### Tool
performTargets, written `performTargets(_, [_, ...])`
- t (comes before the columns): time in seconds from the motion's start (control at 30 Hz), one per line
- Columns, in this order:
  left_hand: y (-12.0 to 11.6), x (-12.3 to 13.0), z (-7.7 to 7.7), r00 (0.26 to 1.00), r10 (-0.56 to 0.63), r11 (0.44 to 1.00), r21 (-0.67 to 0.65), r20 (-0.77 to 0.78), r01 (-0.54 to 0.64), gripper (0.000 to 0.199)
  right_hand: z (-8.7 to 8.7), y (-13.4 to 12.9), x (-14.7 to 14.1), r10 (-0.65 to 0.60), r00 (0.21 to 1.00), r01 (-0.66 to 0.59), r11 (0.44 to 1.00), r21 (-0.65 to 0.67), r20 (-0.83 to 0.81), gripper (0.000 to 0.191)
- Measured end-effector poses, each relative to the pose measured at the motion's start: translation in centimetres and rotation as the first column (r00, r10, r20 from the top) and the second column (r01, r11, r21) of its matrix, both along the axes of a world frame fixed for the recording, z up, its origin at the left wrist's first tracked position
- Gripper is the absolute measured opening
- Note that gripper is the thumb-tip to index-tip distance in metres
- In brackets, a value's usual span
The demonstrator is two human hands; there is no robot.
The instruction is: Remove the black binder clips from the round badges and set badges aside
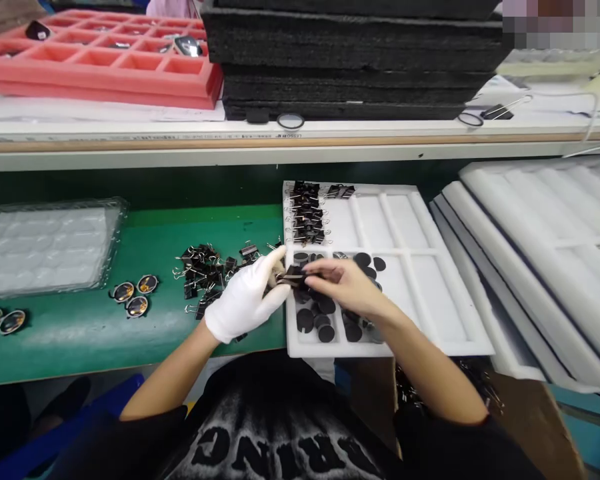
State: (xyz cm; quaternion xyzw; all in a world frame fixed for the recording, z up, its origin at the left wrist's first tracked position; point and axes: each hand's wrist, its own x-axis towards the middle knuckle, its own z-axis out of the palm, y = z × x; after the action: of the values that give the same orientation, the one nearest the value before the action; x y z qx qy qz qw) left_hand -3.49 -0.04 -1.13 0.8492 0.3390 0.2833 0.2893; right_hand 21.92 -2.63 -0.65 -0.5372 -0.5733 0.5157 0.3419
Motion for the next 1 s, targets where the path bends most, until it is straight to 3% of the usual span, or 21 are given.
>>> performTargets(0.1, [-1.2,-0.7,-0.5,0.999,0.041,0.999,0.011,-0.032,-0.041,0.061,-0.5,5.6,6.1,-0.164,0.955,0.11,0.97,0.216,0.248,0.032])
performTargets(0.17, [-2.0,-1.1,-0.8,0.997,0.039,0.999,0.008,-0.063,-0.038,0.055,-1.5,10.0,10.5,-0.359,0.85,0.201,0.897,0.393,0.386,0.024])
performTargets(0.23, [-2.5,-1.4,-0.9,0.995,0.039,0.999,0.01,-0.089,-0.038,0.047,-2.9,13.8,13.8,-0.478,0.753,0.242,0.84,0.486,0.451,0.024])
performTargets(0.37, [-2.9,-1.8,-1.0,0.993,0.057,0.998,0.01,-0.105,-0.057,0.039,-6.0,18.1,16.4,-0.475,0.696,0.177,0.84,0.512,0.539,0.027])
performTargets(0.53, [-2.6,-2.7,-1.2,0.989,0.1,0.995,-0.007,-0.105,-0.101,0.037,-8.2,18.9,16.4,-0.415,0.689,0.076,0.856,0.511,0.594,0.032])
performTargets(0.63, [-2.4,-2.8,-1.3,0.988,0.107,0.994,-0.012,-0.114,-0.109,0.036,-8.7,18.8,15.7,-0.402,0.699,0.038,0.847,0.531,0.591,0.035])
performTargets(0.73, [-2.3,-2.6,-1.1,0.988,0.097,0.995,-0.01,-0.12,-0.098,0.035,-8.8,18.8,14.4,-0.443,0.652,0.068,0.842,0.534,0.615,0.037])
performTargets(0.9, [-2.4,-5.0,-0.4,0.978,0.131,0.991,0.021,-0.16,-0.13,0.037,-6.7,17.4,13.0,-0.497,0.576,0.125,0.838,0.531,0.649,0.05])
performTargets(1.0, [-1.8,-10.0,-0.6,0.919,0.356,0.933,0.129,-0.172,-0.337,0.036,-4.2,14.0,13.0,-0.403,0.581,0.064,0.888,0.455,0.707,0.046])
